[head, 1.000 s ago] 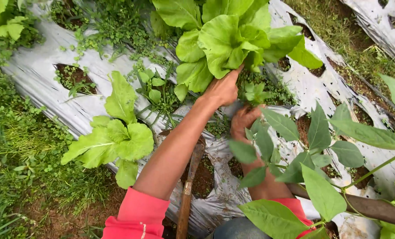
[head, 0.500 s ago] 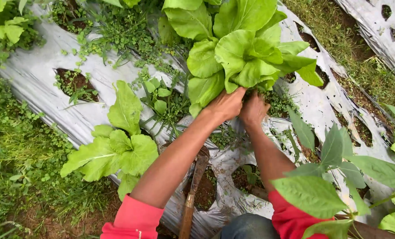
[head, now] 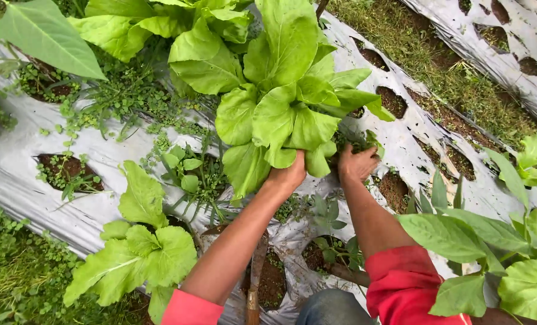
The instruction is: The person squats between raised garden beds covered in plastic mulch and removes weeds by hand and with a small hand hoe. They clear weeds from around lettuce plants and between rows of onions, gathering the removed plants into a pile.
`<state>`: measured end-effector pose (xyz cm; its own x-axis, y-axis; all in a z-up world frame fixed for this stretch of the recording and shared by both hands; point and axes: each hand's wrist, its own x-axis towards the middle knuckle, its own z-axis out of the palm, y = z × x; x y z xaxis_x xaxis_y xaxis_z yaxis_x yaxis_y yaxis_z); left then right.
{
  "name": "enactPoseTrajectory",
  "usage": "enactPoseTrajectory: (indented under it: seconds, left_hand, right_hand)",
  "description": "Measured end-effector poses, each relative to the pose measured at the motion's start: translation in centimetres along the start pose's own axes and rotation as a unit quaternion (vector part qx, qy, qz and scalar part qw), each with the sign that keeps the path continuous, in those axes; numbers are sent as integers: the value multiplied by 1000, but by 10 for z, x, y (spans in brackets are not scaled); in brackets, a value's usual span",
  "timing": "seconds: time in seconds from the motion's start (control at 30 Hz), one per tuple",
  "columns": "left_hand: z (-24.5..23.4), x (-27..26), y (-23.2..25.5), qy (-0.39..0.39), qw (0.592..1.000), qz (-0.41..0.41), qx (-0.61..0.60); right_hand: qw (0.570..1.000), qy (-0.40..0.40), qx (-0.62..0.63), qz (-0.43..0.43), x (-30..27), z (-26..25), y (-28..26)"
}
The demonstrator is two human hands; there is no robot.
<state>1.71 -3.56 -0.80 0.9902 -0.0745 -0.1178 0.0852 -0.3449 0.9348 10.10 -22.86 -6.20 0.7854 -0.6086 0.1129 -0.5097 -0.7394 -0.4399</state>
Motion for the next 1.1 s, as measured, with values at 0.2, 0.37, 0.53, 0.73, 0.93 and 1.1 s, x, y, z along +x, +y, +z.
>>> enactPoseTrajectory:
  seconds: [0.2,0.37,0.53,0.73,0.93,1.1]
  left_hand:
    - [3,35,-13,18,999,-32,-31]
    - [-11,78,-18,39,996,-59,-55]
    - [-34,102,-41,66,991,-68,-91]
    - [-107,27,50,112,990,-4,-81]
    - [-127,4,67,112,986,47,-112]
    - [-117,14,47,90,989,50,-107]
  right_hand:
    - [978,-98,166,86,-43,-58,-92]
    - [978,-135,-66,-145,0,-7,-35]
    - [967,-162,75,-182,-18,-11,-53]
    - [932,-158,-15,-327,-73,-31,-108]
    - [907,-155,99,-379,-63,8,-108]
    - [859,-102,-191,-464,-14,72,-134]
